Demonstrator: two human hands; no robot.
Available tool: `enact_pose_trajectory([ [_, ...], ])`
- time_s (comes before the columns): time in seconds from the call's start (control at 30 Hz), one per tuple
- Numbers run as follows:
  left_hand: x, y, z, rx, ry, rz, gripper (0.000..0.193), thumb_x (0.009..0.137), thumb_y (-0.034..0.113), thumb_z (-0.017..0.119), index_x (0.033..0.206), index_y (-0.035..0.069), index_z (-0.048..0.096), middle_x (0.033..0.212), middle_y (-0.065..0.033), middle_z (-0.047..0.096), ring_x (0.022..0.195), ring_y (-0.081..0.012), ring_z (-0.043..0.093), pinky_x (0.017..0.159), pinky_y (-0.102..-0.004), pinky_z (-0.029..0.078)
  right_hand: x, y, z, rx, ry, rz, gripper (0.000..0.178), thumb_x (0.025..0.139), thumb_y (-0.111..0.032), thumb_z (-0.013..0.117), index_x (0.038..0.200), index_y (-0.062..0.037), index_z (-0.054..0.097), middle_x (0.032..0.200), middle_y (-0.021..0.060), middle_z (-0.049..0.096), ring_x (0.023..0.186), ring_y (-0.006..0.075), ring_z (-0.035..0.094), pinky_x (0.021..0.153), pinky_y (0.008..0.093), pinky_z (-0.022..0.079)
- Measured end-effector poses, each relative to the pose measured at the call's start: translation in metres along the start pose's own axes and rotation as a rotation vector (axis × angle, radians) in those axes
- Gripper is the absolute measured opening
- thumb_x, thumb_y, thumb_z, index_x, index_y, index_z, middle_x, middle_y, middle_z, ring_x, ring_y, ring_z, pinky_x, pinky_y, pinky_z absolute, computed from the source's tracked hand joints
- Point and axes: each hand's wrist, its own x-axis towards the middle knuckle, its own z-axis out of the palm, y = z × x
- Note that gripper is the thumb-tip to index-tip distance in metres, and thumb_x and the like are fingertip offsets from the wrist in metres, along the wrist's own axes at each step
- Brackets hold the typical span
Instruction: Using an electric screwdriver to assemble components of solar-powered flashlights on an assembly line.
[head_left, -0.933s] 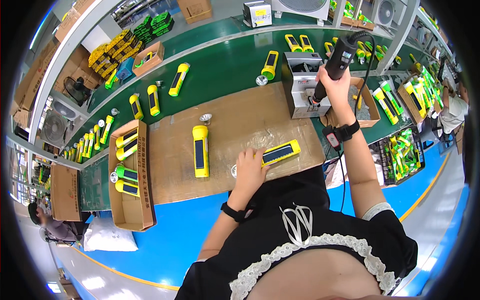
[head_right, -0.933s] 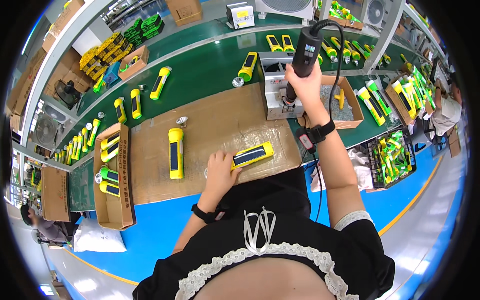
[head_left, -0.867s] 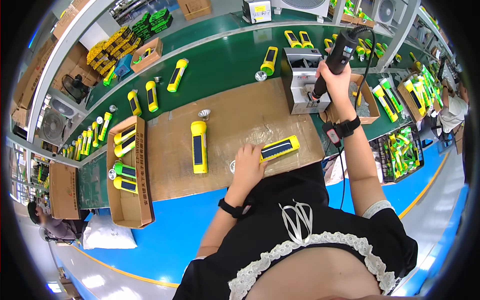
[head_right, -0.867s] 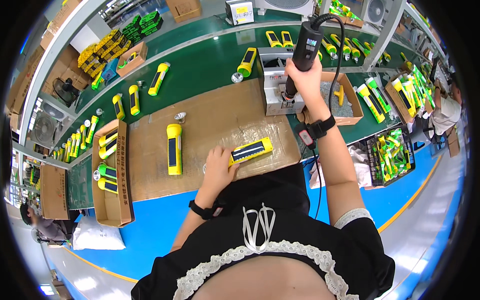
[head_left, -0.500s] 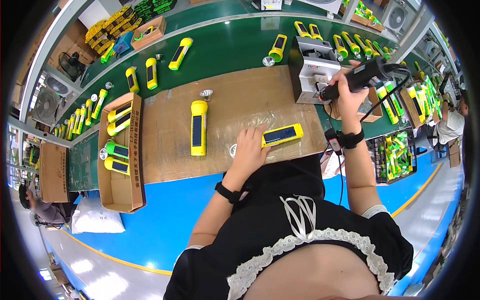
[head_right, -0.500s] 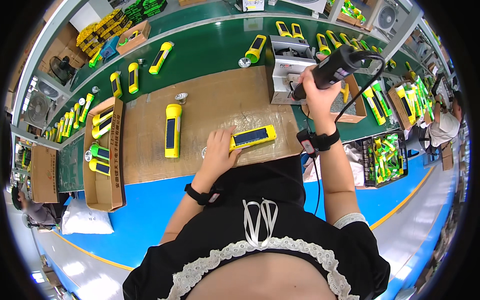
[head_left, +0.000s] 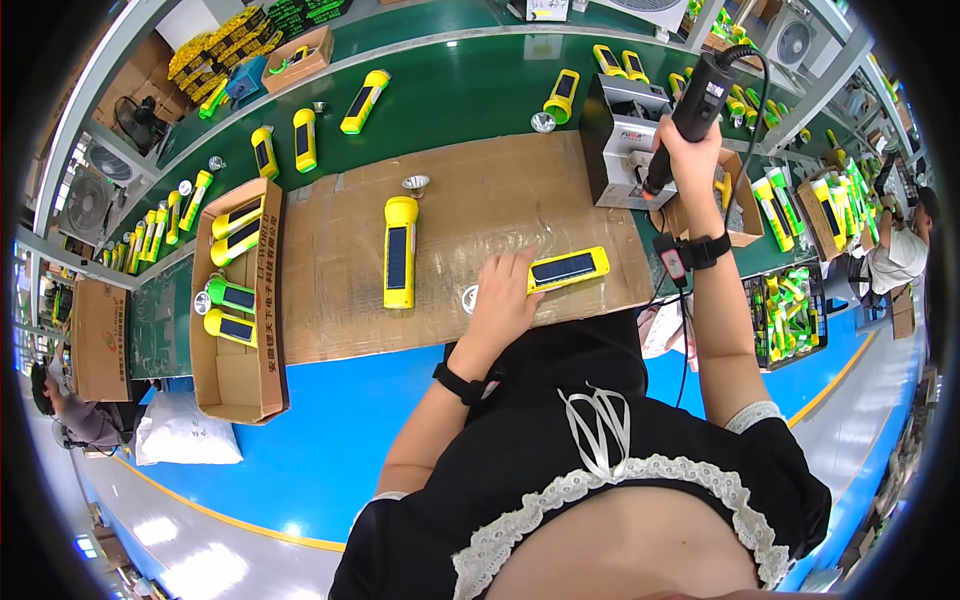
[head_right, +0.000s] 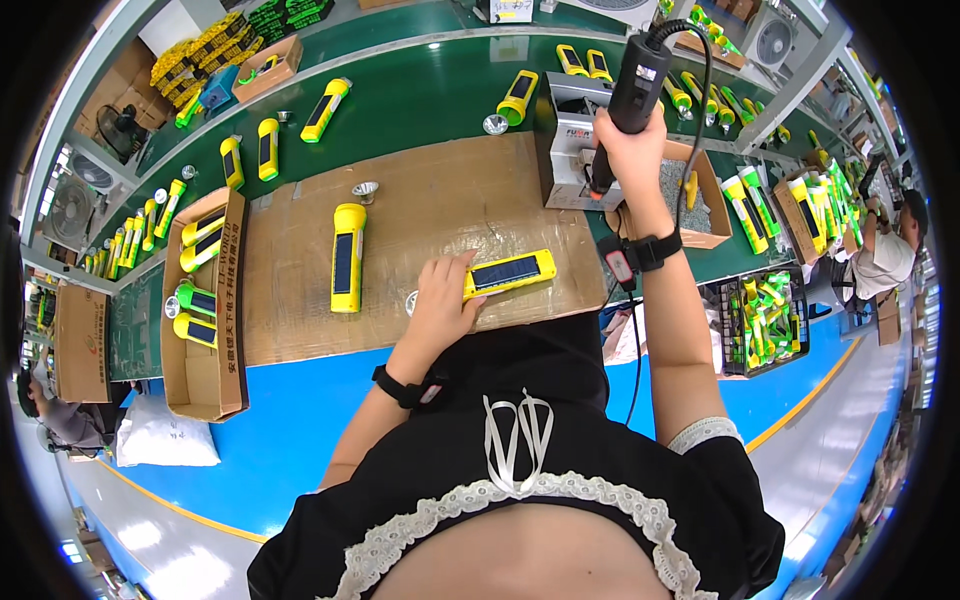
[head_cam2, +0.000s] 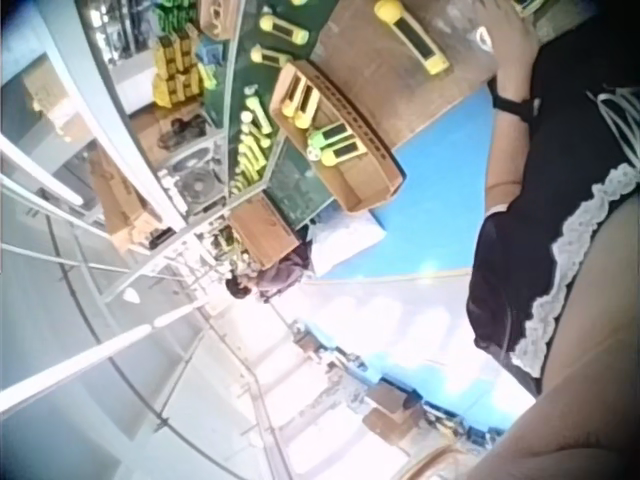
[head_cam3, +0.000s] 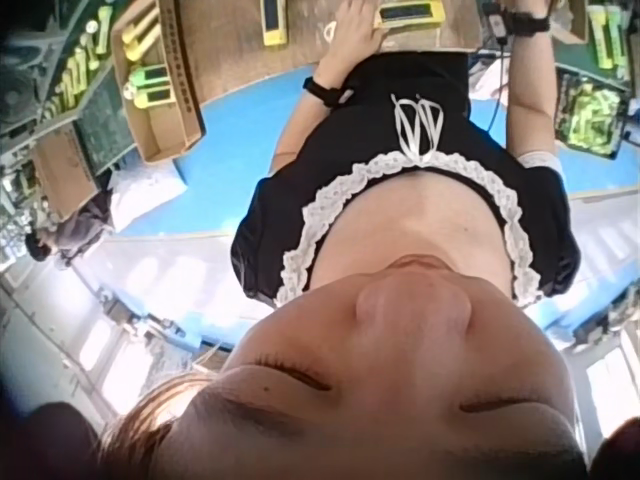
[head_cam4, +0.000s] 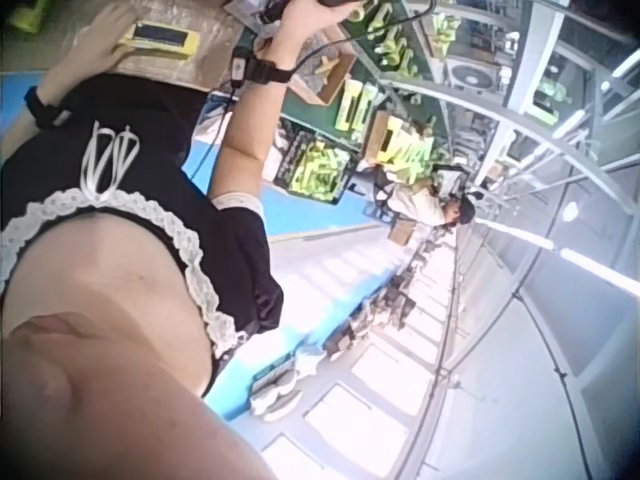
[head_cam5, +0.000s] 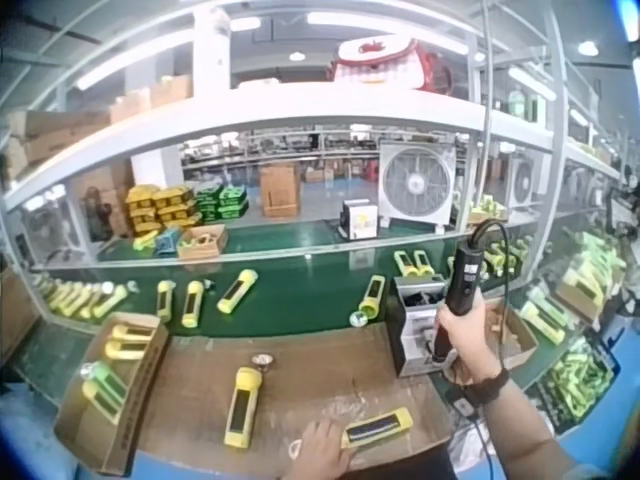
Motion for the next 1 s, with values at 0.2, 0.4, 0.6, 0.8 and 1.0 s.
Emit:
enact_pose_trajectory([
  [0.2,0.002,0.0,0.001,-0.034,0.001,0.012,0.063,0.065,0.008,0.072,0.121,0.0,0.046,0.104,-0.0175,0.052,0.098,-0.0361,0.047,0.088,-0.0418,0.039,-0.041,0.0,-0.002,0.101,0.078,-0.19,0.036,0.08,0.005,0.053,0.114,0.0038,0.041,0.07,0.0089,0.058,0.062,0.0154,0.057,0.063,0.028,0.048],
  [0.4,0.002,-0.001,-0.001,-0.016,-0.016,-0.003,0.062,0.065,0.008,0.072,0.121,0.0,0.046,0.106,-0.0174,0.052,0.1,-0.0363,0.047,0.089,-0.0421,0.039,-0.021,-0.007,-0.001,0.097,0.217,-0.264,0.038,0.081,0.005,0.056,0.115,0.0037,0.039,0.071,0.0095,0.058,0.063,0.0153,0.057,0.064,0.028,0.048],
  [0.6,0.002,0.0,0.002,-0.015,-0.029,-0.027,0.063,0.064,0.008,0.073,0.121,0.0,0.046,0.104,-0.0178,0.052,0.099,-0.0367,0.048,0.088,-0.0428,0.039,0.003,0.007,-0.001,0.013,0.184,-0.167,0.031,0.069,0.001,0.067,0.092,-0.0014,0.046,0.068,0.0049,0.057,0.055,0.0134,0.058,0.053,0.0271,0.048],
  [0.8,0.001,-0.006,0.001,-0.05,-0.015,-0.054,0.064,0.065,0.008,0.074,0.121,0.0,0.045,0.104,-0.0186,0.053,0.097,-0.0369,0.05,0.086,-0.0419,0.041,-0.01,-0.011,0.009,0.19,0.0,0.039,0.027,0.075,0.001,0.062,0.099,0.0003,0.049,0.065,0.0061,0.056,0.051,0.015,0.056,0.047,0.0271,0.044],
  [1.0,0.003,-0.005,0.002,-0.033,0.02,-0.027,0.065,0.064,0.01,0.074,0.121,0.0,0.045,0.103,-0.0185,0.054,0.098,-0.0364,0.05,0.086,-0.0419,0.04,-0.101,-0.043,0.029,0.464,-0.285,-0.018,0.043,0.084,-0.006,0.053,0.121,-0.0047,0.032,0.071,0.0095,0.048,0.062,0.0206,0.051,0.062,0.0367,0.047],
])
